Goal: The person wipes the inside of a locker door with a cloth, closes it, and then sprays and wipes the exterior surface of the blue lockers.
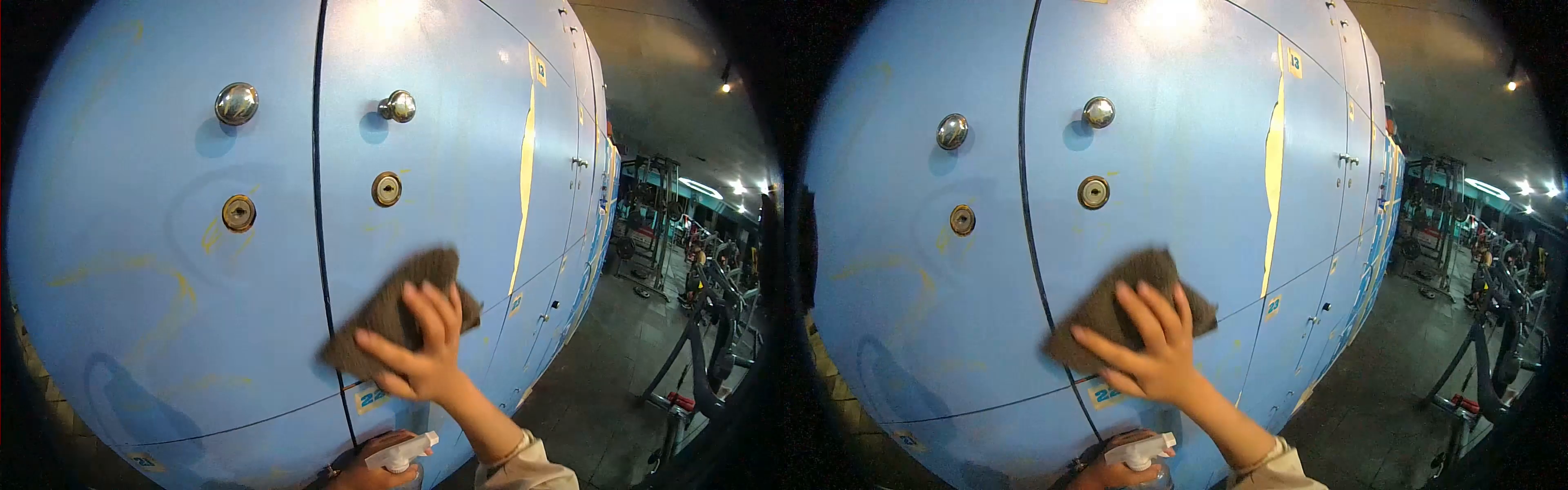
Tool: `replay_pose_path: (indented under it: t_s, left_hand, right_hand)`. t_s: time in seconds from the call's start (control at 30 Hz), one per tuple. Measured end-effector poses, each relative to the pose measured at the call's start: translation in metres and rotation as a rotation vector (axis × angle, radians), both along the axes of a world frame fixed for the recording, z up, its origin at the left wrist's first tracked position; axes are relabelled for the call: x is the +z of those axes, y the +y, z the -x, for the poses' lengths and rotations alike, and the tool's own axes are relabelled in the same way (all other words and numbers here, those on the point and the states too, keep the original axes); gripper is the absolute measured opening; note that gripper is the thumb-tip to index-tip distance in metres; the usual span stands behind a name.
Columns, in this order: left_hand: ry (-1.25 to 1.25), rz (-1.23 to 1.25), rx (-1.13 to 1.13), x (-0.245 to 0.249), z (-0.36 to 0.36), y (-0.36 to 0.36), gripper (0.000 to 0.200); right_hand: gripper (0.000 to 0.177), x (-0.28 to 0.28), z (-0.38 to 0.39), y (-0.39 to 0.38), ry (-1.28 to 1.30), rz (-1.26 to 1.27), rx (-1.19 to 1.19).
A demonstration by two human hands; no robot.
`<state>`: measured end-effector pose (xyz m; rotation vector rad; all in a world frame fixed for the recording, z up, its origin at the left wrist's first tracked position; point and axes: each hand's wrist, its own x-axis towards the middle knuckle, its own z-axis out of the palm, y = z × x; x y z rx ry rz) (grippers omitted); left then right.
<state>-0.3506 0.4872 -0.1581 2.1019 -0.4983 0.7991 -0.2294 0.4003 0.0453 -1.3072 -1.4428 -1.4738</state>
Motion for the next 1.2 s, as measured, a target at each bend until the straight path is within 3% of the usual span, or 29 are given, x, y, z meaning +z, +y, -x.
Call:
replay_pose_path:
  t_s: [0.17, 0.3, 0.4, 0.5, 0.6, 0.7, 0.73, 0.77, 0.8, 0.87, 1.0, 1.03, 1.1, 1.2]
  left_hand:
    - [-0.011, -0.125, 0.036, 0.010, 0.000, 0.002, 0.052]
    - [-0.110, -0.159, 0.005, 0.031, 0.005, -0.004, 0.050]
    - [-0.146, -0.137, 0.005, 0.036, 0.005, -0.005, 0.048]
    - [0.259, 0.287, -0.238, -0.005, -0.004, 0.004, 0.045]
    - [0.103, 0.308, -0.225, 0.023, 0.000, -0.007, 0.046]
    - [0.285, 0.021, -0.180, 0.050, 0.009, 0.001, 0.043]
    - [0.257, 0.138, -0.215, 0.044, 0.008, 0.001, 0.042]
    - [0.228, 0.255, -0.250, 0.033, 0.005, -0.001, 0.040]
    - [0.200, 0.374, -0.286, 0.027, 0.004, -0.001, 0.038]
    - [0.151, 0.240, -0.198, 0.029, 0.004, -0.003, 0.036]
    - [0.041, -0.025, -0.028, 0.039, 0.005, -0.004, 0.034]
    - [0.143, 0.018, -0.069, 0.040, 0.005, -0.003, 0.034]
    - [0.350, 0.100, -0.151, 0.040, 0.006, 0.000, 0.036]
    - [0.330, 0.214, 0.043, 0.013, 0.007, -0.006, 0.039]
  right_hand:
    - [0.038, -0.127, -0.054, -0.028, -0.041, 0.039, -0.060]
    - [0.039, -0.141, -0.067, -0.038, 0.014, 0.047, -0.081]
    - [0.041, -0.077, -0.062, -0.032, 0.045, 0.023, -0.048]
    - [0.044, 0.027, -0.058, -0.027, -0.008, 0.010, -0.067]
    - [0.047, 0.145, -0.068, -0.018, -0.164, -0.125, -0.045]
    - [0.048, 0.247, -0.086, -0.010, -0.220, -0.250, 0.003]
    - [0.049, 0.275, -0.097, -0.013, -0.249, -0.245, -0.124]
    - [0.053, 0.290, -0.074, -0.018, -0.034, -0.149, -0.127]
    - [0.053, 0.303, -0.076, -0.018, -0.033, -0.186, -0.144]
    - [0.055, 0.312, -0.077, -0.020, -0.014, -0.176, -0.108]
    - [0.054, 0.263, -0.088, -0.017, -0.106, -0.212, -0.081]
    - [0.052, 0.240, -0.097, -0.014, -0.158, -0.256, -0.009]
    - [0.054, 0.171, -0.086, -0.024, -0.046, -0.209, -0.080]
    - [0.057, 0.057, -0.085, -0.036, 0.107, -0.134, -0.102]
